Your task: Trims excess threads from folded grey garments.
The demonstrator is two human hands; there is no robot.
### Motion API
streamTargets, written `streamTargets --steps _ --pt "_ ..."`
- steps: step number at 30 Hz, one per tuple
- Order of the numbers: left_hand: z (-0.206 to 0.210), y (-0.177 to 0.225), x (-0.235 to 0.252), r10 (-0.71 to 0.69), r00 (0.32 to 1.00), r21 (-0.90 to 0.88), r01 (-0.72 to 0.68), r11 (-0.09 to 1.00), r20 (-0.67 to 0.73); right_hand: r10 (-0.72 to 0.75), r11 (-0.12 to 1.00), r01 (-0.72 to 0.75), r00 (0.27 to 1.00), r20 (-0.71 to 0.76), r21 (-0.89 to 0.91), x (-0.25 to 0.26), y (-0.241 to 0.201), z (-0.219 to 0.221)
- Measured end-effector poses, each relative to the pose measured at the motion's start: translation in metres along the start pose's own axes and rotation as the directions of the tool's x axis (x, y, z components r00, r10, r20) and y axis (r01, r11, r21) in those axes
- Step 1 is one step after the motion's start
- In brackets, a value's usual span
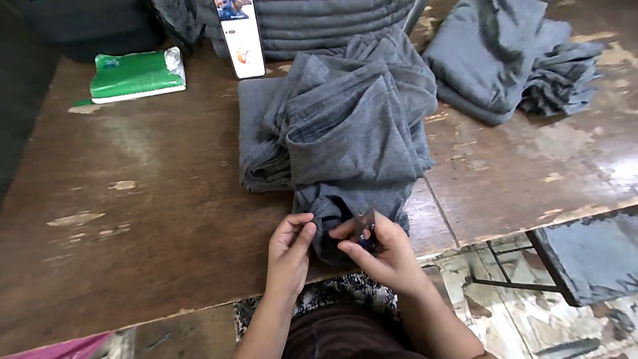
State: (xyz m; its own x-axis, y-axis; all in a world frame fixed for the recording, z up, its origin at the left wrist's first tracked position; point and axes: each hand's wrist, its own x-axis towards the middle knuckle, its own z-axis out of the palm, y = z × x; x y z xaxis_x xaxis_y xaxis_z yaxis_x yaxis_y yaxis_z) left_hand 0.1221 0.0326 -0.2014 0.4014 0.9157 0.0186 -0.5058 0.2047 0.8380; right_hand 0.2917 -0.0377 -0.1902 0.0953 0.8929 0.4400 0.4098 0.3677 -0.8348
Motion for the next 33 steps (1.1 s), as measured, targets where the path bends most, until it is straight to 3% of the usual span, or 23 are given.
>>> streamTargets --steps 2,5,9,15,22,28,33 --pt "0.001 0.004 0.0 -0.088 0.996 -0.122 0.085 0.989 -0.019 0.072 0.976 -0.052 0.994 0.086 -0.211 -0.002 0.0 -0.006" --pt "0.004 0.005 0.001 -0.19 0.981 -0.271 0.172 0.947 -0.042 0.089 0.893 -0.017 0.986 0.14 -0.449 0.0 0.001 -0.004" --pt "0.005 0.005 0.001 -0.22 0.975 -0.298 0.197 0.934 -0.045 0.036 0.834 0.045 0.99 0.135 -0.551 0.005 0.0 0.006" --pt "0.004 0.002 0.0 -0.165 0.986 -0.246 0.152 0.957 -0.033 0.0 0.793 0.069 0.993 0.114 -0.605 0.008 0.002 0.015" --pt "0.002 0.003 0.001 -0.179 0.983 -0.295 0.159 0.942 -0.042 0.059 0.869 -0.007 0.994 0.089 -0.495 0.002 0.001 0.007" --pt "-0.001 0.0 0.0 -0.12 0.992 -0.207 0.111 0.972 -0.031 0.06 0.825 0.028 0.989 0.137 -0.564 0.008 0.0 0.011" --pt "-0.003 -0.001 -0.001 -0.082 0.996 -0.145 0.076 0.987 -0.034 0.1 0.887 -0.036 0.988 0.114 -0.461 0.006 0.002 0.006"
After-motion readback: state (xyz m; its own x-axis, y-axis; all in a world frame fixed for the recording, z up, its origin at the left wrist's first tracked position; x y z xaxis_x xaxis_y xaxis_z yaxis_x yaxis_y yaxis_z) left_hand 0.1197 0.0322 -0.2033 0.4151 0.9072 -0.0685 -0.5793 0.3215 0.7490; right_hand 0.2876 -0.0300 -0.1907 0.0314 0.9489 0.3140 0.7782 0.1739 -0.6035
